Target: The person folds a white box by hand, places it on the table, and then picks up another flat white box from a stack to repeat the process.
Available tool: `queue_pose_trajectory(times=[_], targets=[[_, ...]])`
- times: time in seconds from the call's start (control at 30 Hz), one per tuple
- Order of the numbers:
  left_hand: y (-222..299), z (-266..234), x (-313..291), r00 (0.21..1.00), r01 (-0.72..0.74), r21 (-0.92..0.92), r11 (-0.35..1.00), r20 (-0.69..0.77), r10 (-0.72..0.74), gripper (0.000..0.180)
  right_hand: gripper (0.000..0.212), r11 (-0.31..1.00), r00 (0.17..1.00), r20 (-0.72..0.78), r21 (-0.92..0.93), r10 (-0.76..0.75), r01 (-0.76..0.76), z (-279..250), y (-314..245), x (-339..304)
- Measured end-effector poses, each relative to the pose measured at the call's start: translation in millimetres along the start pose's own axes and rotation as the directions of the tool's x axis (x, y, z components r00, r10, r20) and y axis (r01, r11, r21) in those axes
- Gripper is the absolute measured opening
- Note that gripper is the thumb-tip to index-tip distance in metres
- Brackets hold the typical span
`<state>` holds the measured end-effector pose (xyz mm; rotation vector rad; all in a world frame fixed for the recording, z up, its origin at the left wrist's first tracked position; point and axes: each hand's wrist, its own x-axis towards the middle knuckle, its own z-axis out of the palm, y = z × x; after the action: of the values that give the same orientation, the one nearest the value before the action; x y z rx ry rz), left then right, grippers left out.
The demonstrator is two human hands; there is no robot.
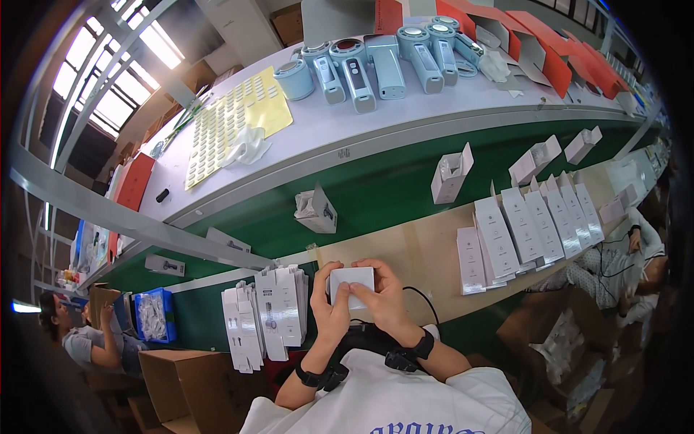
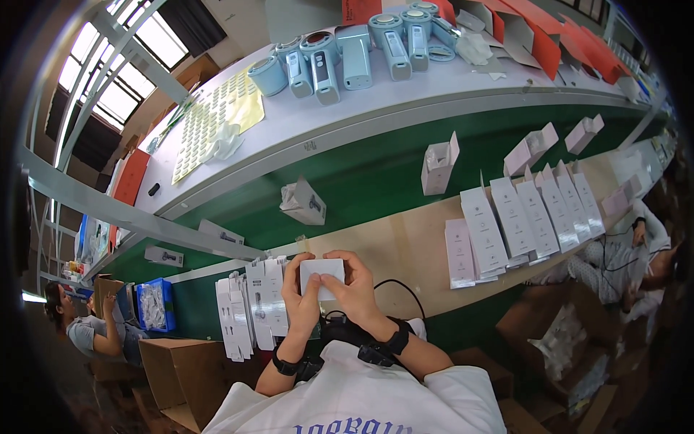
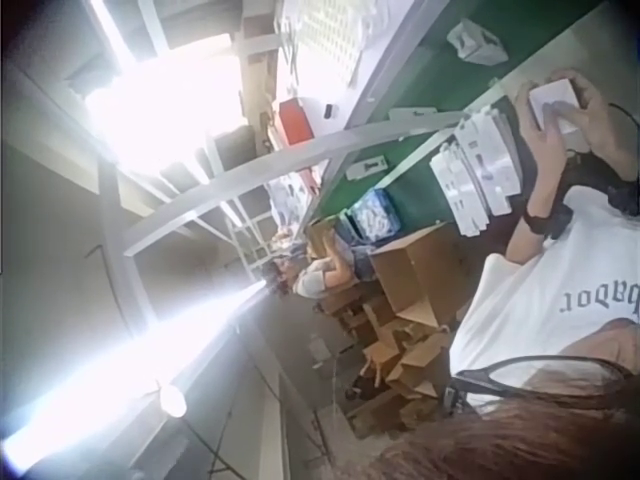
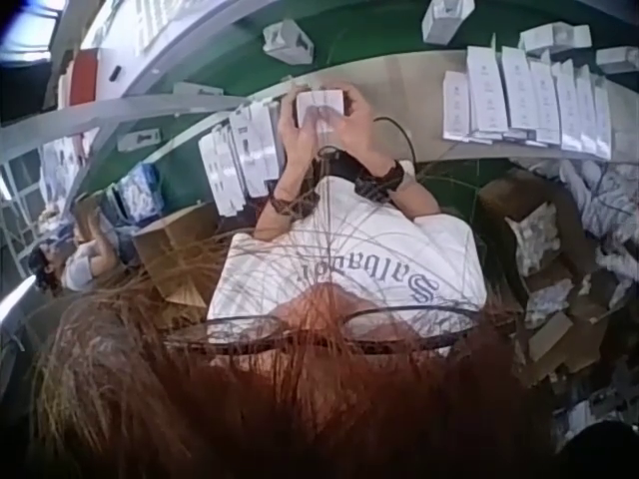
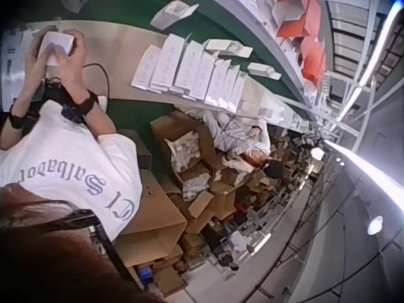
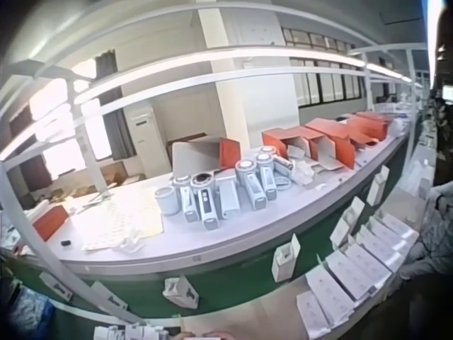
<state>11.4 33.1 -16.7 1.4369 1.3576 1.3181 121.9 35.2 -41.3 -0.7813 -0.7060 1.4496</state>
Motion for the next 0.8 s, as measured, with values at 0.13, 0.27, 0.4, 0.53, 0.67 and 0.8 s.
queue_pose_trajectory(times=[0.13,0.27,0.4,0.53,0.67,0.8], targets=[[0.9,-0.8,0.4,1.000,0.009,0.007,1.000,-0.020,-0.009,0.032,0.038,1.000,1.000,-0.025,0.007,0.001,-0.001,3.0,3.0,1.4],[-1.6,-2.2,-0.6,0.999,0.034,0.015,0.999,-0.009,-0.034,0.036,0.037,0.999,0.999,-0.042,-0.014,-0.034,0.034,4.8,5.7,1.3],[2.1,-9.6,3.1,0.994,0.012,-0.001,1.000,0.111,-0.012,0.047,0.036,0.997,0.997,-0.025,-0.049,-0.068,0.067,3.4,4.4,3.1],[7.1,-25.8,3.2,0.959,-0.033,0.026,0.999,0.283,0.024,0.070,0.036,0.996,0.996,0.070,0.058,0.056,-0.061,-7.4,-10.4,7.9],[7.7,-35.7,10.7,0.907,-0.153,0.241,0.958,0.419,0.039,0.088,0.037,0.980,0.981,0.102,0.098,0.163,-0.173,-13.8,-12.1,8.1],[1.9,-34.8,8.4,0.894,-0.297,0.299,0.907,0.420,0.155,0.095,0.038,0.992,0.992,0.092,-0.094,0.092,-0.083,-3.9,-11.2,2.0]])
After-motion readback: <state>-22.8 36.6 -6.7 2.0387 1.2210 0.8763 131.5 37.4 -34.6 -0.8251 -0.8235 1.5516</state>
